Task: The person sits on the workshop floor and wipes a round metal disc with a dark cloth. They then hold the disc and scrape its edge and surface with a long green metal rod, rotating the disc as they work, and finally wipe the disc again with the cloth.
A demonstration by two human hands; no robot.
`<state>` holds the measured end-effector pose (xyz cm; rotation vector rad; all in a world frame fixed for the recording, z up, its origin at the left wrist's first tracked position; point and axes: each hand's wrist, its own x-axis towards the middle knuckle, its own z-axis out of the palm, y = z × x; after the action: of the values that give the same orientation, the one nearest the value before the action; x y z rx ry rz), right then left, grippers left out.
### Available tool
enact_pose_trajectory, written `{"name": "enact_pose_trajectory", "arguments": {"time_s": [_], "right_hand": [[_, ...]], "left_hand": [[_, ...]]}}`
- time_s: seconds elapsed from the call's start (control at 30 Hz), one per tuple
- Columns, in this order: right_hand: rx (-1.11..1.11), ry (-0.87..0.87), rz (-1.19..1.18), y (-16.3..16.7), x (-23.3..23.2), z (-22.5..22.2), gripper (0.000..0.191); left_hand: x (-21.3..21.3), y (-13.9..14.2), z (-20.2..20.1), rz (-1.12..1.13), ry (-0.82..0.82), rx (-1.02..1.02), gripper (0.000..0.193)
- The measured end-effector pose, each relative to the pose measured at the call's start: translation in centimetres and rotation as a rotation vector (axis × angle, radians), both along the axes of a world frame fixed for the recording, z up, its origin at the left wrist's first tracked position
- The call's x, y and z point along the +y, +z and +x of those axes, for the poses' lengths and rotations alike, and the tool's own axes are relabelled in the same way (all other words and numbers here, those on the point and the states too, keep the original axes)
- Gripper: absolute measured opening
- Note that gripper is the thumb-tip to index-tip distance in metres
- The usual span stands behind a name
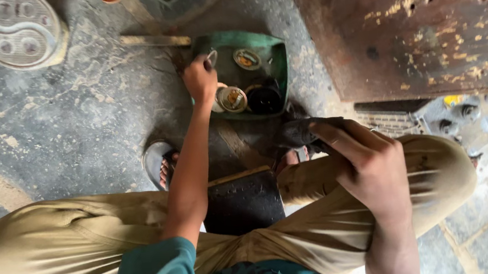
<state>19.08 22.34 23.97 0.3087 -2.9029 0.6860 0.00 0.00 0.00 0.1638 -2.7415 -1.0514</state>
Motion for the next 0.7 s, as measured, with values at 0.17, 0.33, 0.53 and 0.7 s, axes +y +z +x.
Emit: {"name": "enact_pose_trajectory", "arguments": {"time_s": [0.17, 0.33, 0.53, 0.7], "right_hand": [[-0.268, -0.160, -0.254, -3.1, -1.1, -0.8, 0.026], [-0.418, -0.349, -0.516, -6.8, -4.8, -1.9, 0.016], [-0.348, -0.459, -0.818, -9.4, -6.8, -3.4, 0.038], [-0.598, -0.610, -1.479, -8.4, -5.5, -3.4, 0.033]], "left_hand": [[0.0, 2.4, 1.2, 0.999, 0.249, -0.145, 0.018], [1.3, 5.5, 7.9, 1.414, 0.368, -0.281, 0.031], [0.2, 8.5, 11.9, 1.507, 0.119, -0.504, 0.038], [1.0, 8.6, 12.4, 1.465, 0.008, -0.514, 0.038]]}}
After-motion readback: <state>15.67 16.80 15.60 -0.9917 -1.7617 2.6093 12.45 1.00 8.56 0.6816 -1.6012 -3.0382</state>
